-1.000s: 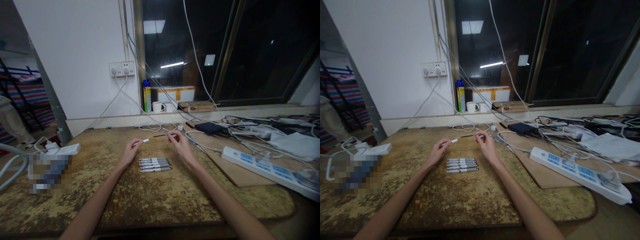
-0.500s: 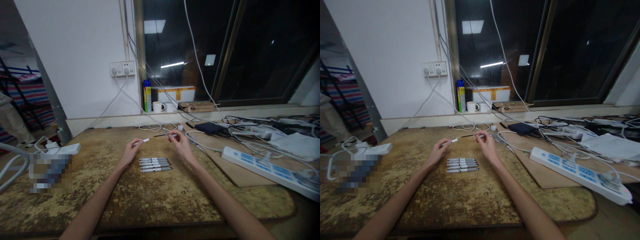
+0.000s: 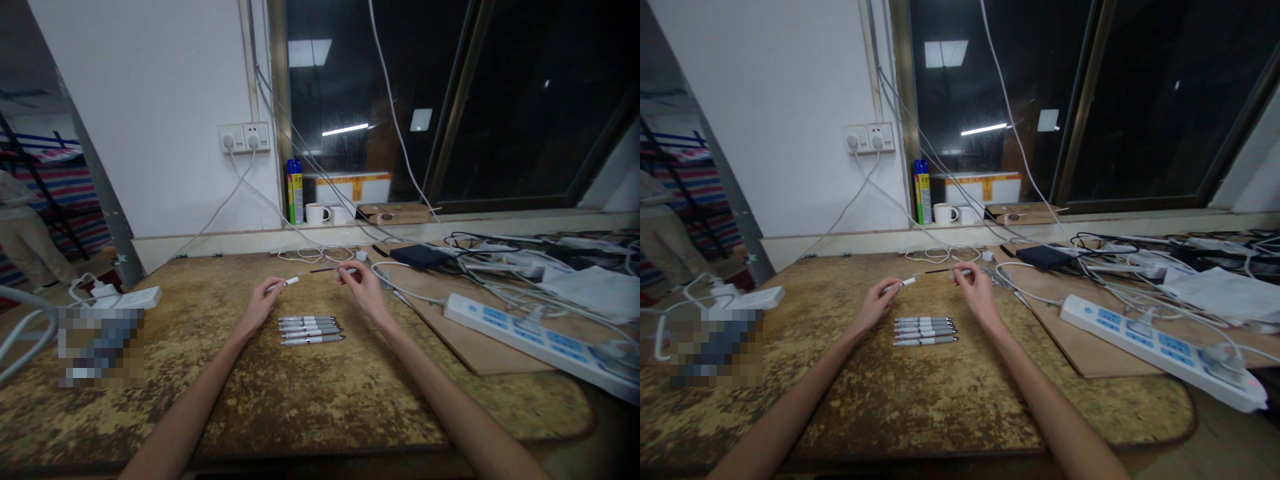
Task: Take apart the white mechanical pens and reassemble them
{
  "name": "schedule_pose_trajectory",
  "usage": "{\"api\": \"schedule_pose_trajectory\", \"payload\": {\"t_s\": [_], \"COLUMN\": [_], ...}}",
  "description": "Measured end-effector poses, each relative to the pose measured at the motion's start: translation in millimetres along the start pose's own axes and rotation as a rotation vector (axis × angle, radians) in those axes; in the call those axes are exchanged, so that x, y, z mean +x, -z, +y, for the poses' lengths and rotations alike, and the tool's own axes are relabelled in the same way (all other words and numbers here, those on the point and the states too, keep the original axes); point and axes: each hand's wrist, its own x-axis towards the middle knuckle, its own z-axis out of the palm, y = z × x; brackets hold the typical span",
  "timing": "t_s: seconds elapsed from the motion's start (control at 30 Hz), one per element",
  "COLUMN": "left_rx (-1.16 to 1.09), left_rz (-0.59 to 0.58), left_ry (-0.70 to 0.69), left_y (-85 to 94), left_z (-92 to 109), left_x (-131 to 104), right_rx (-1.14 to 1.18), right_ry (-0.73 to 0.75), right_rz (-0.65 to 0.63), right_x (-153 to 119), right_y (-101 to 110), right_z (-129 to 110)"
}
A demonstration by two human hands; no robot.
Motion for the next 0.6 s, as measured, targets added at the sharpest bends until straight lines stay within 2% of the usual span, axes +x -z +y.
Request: {"api": "schedule_pose_trajectory", "payload": {"t_s": [0.17, 0.6], "left_rx": [-0.044, -0.119], "left_rz": [-0.035, -0.046], "left_ry": [0.042, 0.050], "left_y": [-0.9, -2.9], "left_z": [0.2, -0.9], "left_x": [-0.6, -0.5], "right_rx": [-0.005, 0.025], "right_ry": [0.009, -0.060], "right_rz": [-0.018, -0.004], "right_x": [-0.9, 0.4], "right_y": [-0.3, 0.7], "right_z": [-2.6, -2.0]}}
